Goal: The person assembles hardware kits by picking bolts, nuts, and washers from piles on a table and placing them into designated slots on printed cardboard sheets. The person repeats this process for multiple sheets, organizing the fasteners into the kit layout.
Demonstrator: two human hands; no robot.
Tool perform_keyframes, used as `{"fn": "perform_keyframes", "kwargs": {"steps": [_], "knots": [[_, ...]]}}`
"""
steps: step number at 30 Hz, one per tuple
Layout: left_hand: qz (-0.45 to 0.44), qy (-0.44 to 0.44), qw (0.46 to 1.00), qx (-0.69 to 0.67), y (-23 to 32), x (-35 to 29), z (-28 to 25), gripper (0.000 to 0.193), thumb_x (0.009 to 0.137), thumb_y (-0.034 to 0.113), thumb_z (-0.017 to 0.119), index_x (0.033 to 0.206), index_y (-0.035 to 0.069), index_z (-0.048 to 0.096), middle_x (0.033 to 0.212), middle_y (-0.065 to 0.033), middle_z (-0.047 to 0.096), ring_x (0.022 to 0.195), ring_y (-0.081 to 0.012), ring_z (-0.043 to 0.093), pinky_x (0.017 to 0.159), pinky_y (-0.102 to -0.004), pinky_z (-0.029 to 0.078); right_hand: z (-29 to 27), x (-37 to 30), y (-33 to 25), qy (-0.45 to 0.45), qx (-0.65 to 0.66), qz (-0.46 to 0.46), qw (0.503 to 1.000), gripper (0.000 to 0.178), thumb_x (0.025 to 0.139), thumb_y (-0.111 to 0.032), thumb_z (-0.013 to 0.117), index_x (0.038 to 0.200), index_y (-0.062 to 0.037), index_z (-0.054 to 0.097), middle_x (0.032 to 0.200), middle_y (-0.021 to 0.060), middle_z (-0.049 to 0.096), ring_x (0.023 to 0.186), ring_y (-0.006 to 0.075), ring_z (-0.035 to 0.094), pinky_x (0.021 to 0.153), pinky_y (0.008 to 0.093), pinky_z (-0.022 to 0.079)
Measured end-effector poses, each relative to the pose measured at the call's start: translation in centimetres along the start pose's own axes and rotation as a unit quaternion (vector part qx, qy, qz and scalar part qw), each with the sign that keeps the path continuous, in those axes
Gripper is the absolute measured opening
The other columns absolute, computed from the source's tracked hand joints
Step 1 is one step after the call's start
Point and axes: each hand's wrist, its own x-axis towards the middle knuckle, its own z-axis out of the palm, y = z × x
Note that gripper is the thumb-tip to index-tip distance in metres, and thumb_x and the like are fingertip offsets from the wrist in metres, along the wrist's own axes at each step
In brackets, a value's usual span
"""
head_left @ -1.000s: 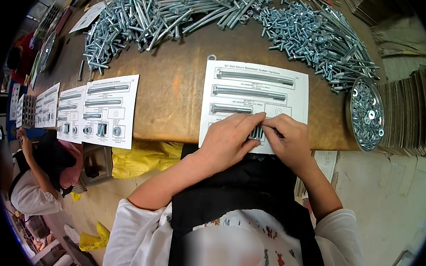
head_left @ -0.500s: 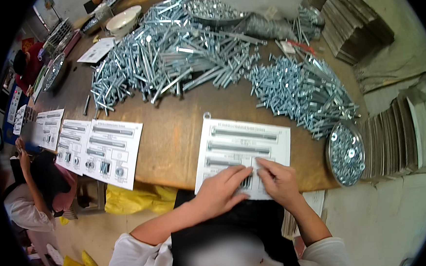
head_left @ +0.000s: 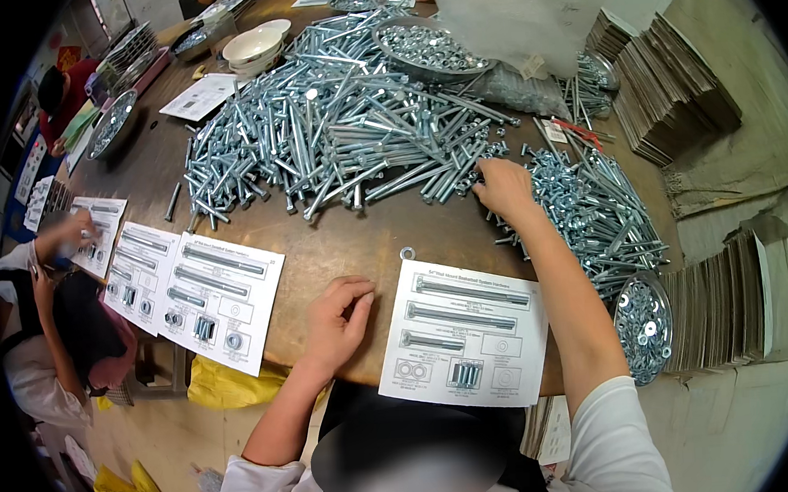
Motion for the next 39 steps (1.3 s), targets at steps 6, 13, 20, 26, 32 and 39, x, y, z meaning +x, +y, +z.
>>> {"fn": "perform_keyframes", "kwargs": {"steps": [6,13,20,26,32,39], "knots": [[-0.043,0.026,0.998,-0.047,-1.5,-0.3,0.4,0.013,0.091,0.006,0.066,0.102,0.001,0.070,0.095,-0.0136,0.069,0.082,-0.0211,0.066,0.072,-0.0288,0.050,-0.5,0.1,-0.2,-0.005,0.008,0.018,1.000,0.021,0.076,-0.022,0.072,0.092,-0.0101,0.073,0.090,0.0153,0.072,0.089,0.0352,0.069,0.079,0.0464,0.054],[-0.053,0.033,0.996,-0.058,-2.0,-0.7,-0.2,0.014,0.090,0.008,0.067,0.101,0.000,0.070,0.087,-0.0115,0.069,0.072,-0.0173,0.063,0.065,-0.0272,0.048,-8.1,-10.0,-7.2,0.000,0.318,0.010,0.948,0.024,0.079,-0.018,0.071,0.097,-0.0026,0.072,0.079,0.0104,0.071,0.068,0.0209,0.068,0.065,0.0311,0.053],[-0.180,-0.090,0.959,-0.201,-0.4,-1.2,-0.8,0.013,0.092,0.010,0.069,0.099,0.000,0.071,0.092,-0.0013,0.068,0.079,-0.0080,0.060,0.073,-0.0244,0.049,-7.4,-22.6,-14.2,-0.099,0.292,-0.146,0.940,0.017,0.078,-0.011,0.075,0.093,-0.0061,0.068,0.084,0.0087,0.068,0.071,0.0254,0.068,0.060,0.0348,0.053],[-0.065,-0.258,0.962,-0.065,3.8,-4.2,-2.7,0.029,0.079,0.009,0.080,0.107,0.005,0.072,0.098,-0.0058,0.065,0.087,-0.0194,0.064,0.072,-0.0296,0.051,-7.0,-23.7,-15.0,-0.074,0.290,-0.099,0.949,0.019,0.079,-0.013,0.075,0.091,-0.0055,0.063,0.084,0.0089,0.061,0.074,0.0301,0.065,0.060,0.0408,0.051],[0.032,-0.235,0.971,0.027,3.7,-4.8,-2.9,0.031,0.075,0.011,0.081,0.105,0.007,0.072,0.095,-0.0085,0.064,0.085,-0.0262,0.063,0.070,-0.0339,0.051,-6.1,-24.1,-15.3,-0.070,0.306,-0.094,0.945,0.019,0.079,-0.012,0.075,0.092,-0.0052,0.064,0.085,0.0100,0.061,0.076,0.0310,0.065,0.061,0.0411,0.051],[0.009,-0.260,0.966,0.006,4.5,-3.4,-2.0,0.032,0.076,0.017,0.081,0.104,0.006,0.071,0.090,-0.0103,0.062,0.076,-0.0271,0.062,0.066,-0.0354,0.050,-7.1,-24.5,-12.9,-0.006,0.331,-0.072,0.941,0.029,0.077,-0.013,0.078,0.102,-0.0038,0.067,0.090,0.0110,0.066,0.075,0.0274,0.067,0.065,0.0362,0.053]]}}
